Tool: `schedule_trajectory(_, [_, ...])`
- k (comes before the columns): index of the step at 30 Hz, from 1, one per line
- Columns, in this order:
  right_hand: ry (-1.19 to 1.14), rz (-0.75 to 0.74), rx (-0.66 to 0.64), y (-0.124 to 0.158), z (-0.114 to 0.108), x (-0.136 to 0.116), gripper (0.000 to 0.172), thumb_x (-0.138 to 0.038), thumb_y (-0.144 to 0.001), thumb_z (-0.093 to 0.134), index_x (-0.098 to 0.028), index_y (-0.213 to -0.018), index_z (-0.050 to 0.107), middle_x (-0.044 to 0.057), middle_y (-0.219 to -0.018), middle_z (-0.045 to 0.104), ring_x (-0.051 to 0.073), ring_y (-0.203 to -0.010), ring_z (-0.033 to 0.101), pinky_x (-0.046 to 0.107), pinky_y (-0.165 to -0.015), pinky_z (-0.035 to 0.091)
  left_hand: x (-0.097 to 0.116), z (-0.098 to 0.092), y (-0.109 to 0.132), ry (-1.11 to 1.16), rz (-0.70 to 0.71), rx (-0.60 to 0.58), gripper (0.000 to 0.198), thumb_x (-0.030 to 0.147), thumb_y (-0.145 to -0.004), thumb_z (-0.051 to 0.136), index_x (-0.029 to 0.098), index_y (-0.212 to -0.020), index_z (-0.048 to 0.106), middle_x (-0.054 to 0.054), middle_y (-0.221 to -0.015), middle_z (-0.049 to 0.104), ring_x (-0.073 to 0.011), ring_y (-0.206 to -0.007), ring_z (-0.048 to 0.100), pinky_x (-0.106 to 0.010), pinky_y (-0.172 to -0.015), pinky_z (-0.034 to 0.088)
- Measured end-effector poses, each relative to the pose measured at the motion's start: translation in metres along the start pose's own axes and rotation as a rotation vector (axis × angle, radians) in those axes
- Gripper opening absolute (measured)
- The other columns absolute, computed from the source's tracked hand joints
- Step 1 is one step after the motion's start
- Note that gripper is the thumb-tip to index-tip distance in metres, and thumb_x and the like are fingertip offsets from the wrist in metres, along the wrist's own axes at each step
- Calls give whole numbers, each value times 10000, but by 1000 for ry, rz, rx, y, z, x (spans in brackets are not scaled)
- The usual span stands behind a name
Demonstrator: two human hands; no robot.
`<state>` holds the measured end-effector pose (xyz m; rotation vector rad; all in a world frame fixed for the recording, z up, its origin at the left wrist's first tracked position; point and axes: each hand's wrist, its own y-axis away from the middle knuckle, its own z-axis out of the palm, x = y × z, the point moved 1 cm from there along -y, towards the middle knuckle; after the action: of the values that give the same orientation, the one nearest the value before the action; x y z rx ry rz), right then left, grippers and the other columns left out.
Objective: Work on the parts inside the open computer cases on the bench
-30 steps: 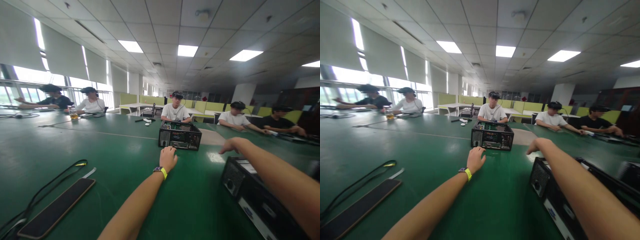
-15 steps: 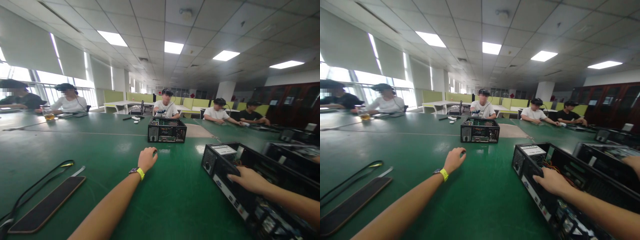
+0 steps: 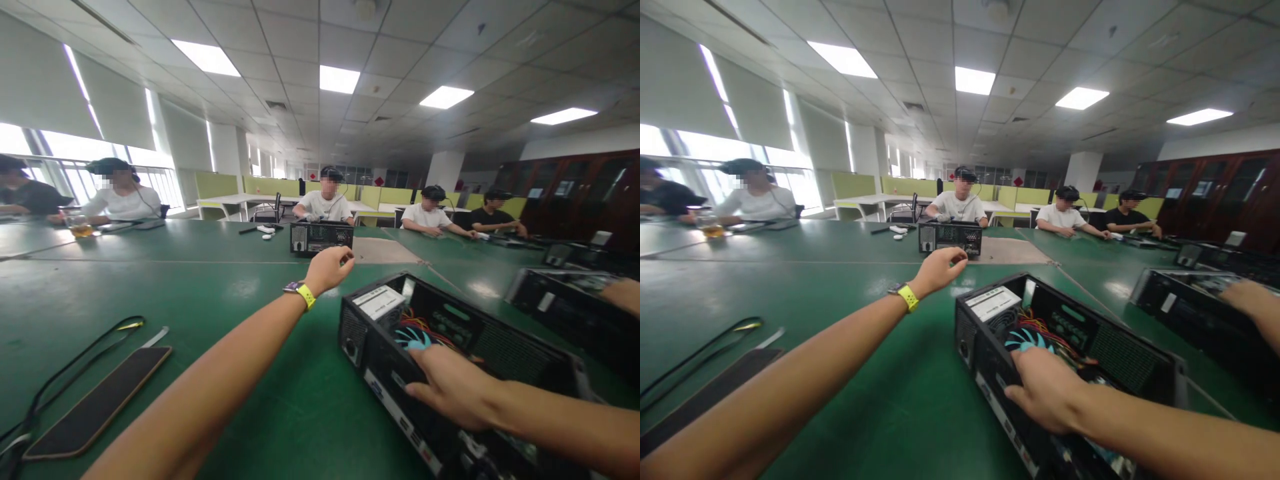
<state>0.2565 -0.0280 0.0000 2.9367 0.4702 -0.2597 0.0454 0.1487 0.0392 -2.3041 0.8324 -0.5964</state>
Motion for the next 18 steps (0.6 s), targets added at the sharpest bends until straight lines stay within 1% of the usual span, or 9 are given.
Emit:
schedule_trajectory(2, [48, -139, -32, 5, 0, -23, 208, -359, -772, 536, -210, -907, 588, 45, -796, 660, 208, -733, 625, 277, -605, 399, 5, -12, -5, -5, 26, -1, 200, 304, -821, 483, 183, -871, 635, -28, -850, 667, -144, -778, 585, -240, -692, 430])
schedule_trajectory(5, [155, -360, -75, 9, 0, -46, 247, -355, -762, 569, -203, -957, 570, 46, -782, 663, 210, -696, 624, 278, -537, 341, 8, -27, -6, -36, 30, -65, 219, 312, -812, 484, 180, -837, 656, -28, -826, 674, -139, -741, 582, -234, -647, 417])
schedule_trajectory(8, [255, -564, -89, 9, -4, -59, 314, -374, -753, 611, -198, -1005, 547, 40, -777, 667, 203, -662, 625, 289, -491, 289, 10, -33, -3, -79, 39, -174, 258, 343, -809, 479, 177, -806, 676, -29, -778, 677, -133, -685, 577, -229, -605, 399])
schedule_trajectory(10, [300, -644, -92, 8, -5, -64, 334, -422, -742, 638, -203, -975, 540, 16, -746, 666, 196, -627, 624, 293, -462, 265, 14, -31, -3, -118, 63, -303, 275, 363, -798, 494, 170, -751, 685, -36, -699, 668, -135, -630, 573, -233, -581, 390])
schedule_trajectory(12, [360, -640, -61, 8, -1, -67, 394, -503, -688, 681, -216, -919, 541, -6, -725, 665, 201, -600, 626, 295, -440, 262, 22, -23, -1, -129, 76, -557, 261, 357, -772, 529, 172, -671, 684, -32, -583, 639, -137, -548, 559, -240, -553, 389])
schedule_trajectory(14, [447, -546, 53, 11, 10, -67, 471, -558, -589, 735, -223, -864, 550, -15, -710, 663, 220, -570, 622, 301, -426, 280, 33, -11, 3, -140, 101, -834, 199, 326, -706, 611, 183, -579, 665, -19, -493, 600, -142, -476, 530, -252, -527, 392])
schedule_trajectory(15, [475, -490, 139, 13, 17, -67, 464, -537, -575, 752, -227, -858, 556, -21, -704, 664, 219, -549, 617, 304, -421, 291, 39, -3, 7, -142, 127, -936, 150, 288, -654, 658, 189, -541, 652, -12, -471, 588, -144, -460, 517, -257, -523, 395])
schedule_trajectory(17, [466, -412, 343, 20, 36, -65, 366, -438, -645, 732, -241, -908, 571, -40, -726, 677, 179, -513, 604, 299, -415, 312, 52, 14, 16, -122, 195, -1053, 101, 156, -541, 706, 206, -491, 633, 5, -459, 583, -141, -453, 497, -258, -523, 399])
schedule_trajectory(18, [429, -380, 448, 23, 46, -64, 287, -394, -712, 682, -253, -939, 575, -50, -754, 687, 152, -515, 602, 290, -426, 329, 57, 24, 20, -92, 224, -1088, 148, 86, -495, 696, 219, -483, 632, 20, -462, 586, -134, -453, 492, -248, -518, 399])
